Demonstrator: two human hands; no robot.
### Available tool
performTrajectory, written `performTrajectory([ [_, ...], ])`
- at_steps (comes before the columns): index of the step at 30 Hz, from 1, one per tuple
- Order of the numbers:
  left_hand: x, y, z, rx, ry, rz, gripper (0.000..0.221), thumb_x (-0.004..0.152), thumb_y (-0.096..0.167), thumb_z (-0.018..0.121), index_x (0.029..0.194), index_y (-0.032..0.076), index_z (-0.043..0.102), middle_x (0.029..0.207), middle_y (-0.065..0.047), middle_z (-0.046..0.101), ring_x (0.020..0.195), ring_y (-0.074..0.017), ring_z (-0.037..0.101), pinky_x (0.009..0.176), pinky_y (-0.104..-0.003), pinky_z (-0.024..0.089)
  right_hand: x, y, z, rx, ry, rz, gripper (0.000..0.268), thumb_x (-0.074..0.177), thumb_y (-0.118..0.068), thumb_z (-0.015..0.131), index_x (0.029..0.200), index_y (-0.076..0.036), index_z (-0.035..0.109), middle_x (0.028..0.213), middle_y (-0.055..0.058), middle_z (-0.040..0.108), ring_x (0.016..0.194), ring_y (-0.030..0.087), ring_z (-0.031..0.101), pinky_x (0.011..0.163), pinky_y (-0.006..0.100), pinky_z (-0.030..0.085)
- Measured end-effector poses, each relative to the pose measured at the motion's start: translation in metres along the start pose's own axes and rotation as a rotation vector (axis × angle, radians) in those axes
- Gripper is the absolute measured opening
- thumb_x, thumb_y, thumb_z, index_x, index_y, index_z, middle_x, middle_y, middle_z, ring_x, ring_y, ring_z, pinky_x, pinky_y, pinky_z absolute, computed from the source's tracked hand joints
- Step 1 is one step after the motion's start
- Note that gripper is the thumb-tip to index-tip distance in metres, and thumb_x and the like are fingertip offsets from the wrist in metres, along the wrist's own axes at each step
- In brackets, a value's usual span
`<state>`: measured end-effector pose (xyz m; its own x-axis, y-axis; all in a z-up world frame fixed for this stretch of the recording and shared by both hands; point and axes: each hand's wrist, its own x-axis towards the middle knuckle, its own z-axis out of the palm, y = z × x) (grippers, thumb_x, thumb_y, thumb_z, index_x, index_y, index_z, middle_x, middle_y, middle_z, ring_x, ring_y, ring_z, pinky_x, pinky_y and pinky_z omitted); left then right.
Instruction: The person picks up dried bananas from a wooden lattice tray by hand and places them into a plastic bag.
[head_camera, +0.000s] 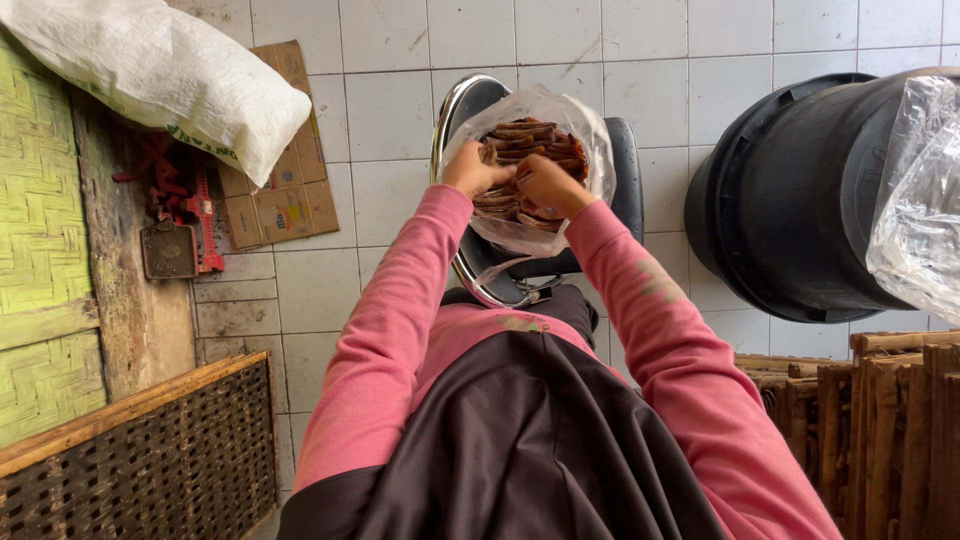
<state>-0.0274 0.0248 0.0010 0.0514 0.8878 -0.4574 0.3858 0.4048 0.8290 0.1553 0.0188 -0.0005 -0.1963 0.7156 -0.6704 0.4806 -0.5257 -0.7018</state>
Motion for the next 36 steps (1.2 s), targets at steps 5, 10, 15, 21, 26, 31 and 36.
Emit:
performTrajectory([
  [5, -0.015, -0.025, 0.02, 0.665, 0.109, -0.06, 0.034, 0.089, 0.019, 0.078, 0.117, 0.004, 0.068, 0.114, -0.018, 0.074, 0.106, -0.0358, 0.071, 0.086, -0.045, 0.057, 0.021, 0.035, 0.032, -0.639, -0.012, -0.32, 0.042, 0.064, -0.003, 0.077, 0.104, -0.001, 0.066, 0.087, 0.021, 0.073, 0.076, 0.038, 0.069, 0.063, 0.044, 0.054],
  [10, -0.035, -0.024, 0.028, 0.925, 0.072, 0.079, 0.019, 0.094, 0.012, 0.07, 0.113, 0.007, 0.071, 0.108, -0.016, 0.075, 0.103, -0.0336, 0.073, 0.084, -0.044, 0.059, 0.026, 0.063, 0.054, -0.73, 0.107, -0.423, 0.016, 0.085, -0.013, 0.072, 0.097, -0.003, 0.07, 0.097, 0.023, 0.073, 0.097, 0.043, 0.069, 0.083, 0.049, 0.055],
  [15, -0.031, -0.04, 0.024, 1.011, -0.135, 0.023, 0.018, 0.088, 0.013, 0.07, 0.103, 0.006, 0.077, 0.106, -0.018, 0.075, 0.101, -0.0335, 0.072, 0.085, -0.042, 0.058, 0.007, 0.062, 0.052, -0.7, 0.186, -0.548, 0.018, 0.082, -0.01, 0.073, 0.097, -0.001, 0.065, 0.1, 0.024, 0.066, 0.097, 0.045, 0.064, 0.083, 0.051, 0.052],
  [21, -0.027, -0.052, 0.049, 0.992, 0.126, 0.023, 0.02, 0.096, 0.007, 0.06, 0.102, 0.003, 0.078, 0.101, -0.018, 0.077, 0.098, -0.0323, 0.074, 0.082, -0.041, 0.059, -0.028, 0.041, 0.052, -0.585, 0.246, -0.543, 0.011, 0.087, -0.007, 0.067, 0.096, -0.002, 0.063, 0.105, 0.022, 0.061, 0.093, 0.044, 0.063, 0.081, 0.051, 0.052],
  [26, -0.027, -0.025, 0.025, 0.977, -0.139, -0.081, 0.032, 0.088, 0.03, 0.073, 0.105, 0.003, 0.076, 0.109, -0.019, 0.072, 0.103, -0.0324, 0.07, 0.087, -0.04, 0.057, -0.04, 0.041, 0.051, -0.637, 0.237, -0.594, 0.011, 0.086, -0.002, 0.063, 0.095, -0.006, 0.067, 0.104, 0.021, 0.062, 0.096, 0.043, 0.064, 0.081, 0.05, 0.052],
  [31, -0.032, -0.009, 0.014, 0.937, -0.107, -0.097, 0.022, 0.086, 0.018, 0.073, 0.103, 0.004, 0.078, 0.108, -0.02, 0.073, 0.104, -0.0342, 0.07, 0.087, -0.04, 0.057, -0.036, 0.043, 0.049, -0.689, 0.213, -0.531, 0.007, 0.086, -0.006, 0.065, 0.093, -0.007, 0.068, 0.104, 0.02, 0.062, 0.094, 0.042, 0.065, 0.081, 0.05, 0.052],
  [36, -0.033, -0.023, 0.018, 0.989, -0.145, -0.062, 0.023, 0.083, 0.012, 0.073, 0.103, 0.003, 0.077, 0.106, -0.02, 0.073, 0.103, -0.0337, 0.072, 0.087, -0.04, 0.058, -0.033, 0.049, 0.05, -0.707, 0.262, -0.582, 0.013, 0.085, -0.005, 0.066, 0.098, -0.005, 0.066, 0.104, 0.022, 0.061, 0.09, 0.044, 0.066, 0.078, 0.052, 0.053],
])
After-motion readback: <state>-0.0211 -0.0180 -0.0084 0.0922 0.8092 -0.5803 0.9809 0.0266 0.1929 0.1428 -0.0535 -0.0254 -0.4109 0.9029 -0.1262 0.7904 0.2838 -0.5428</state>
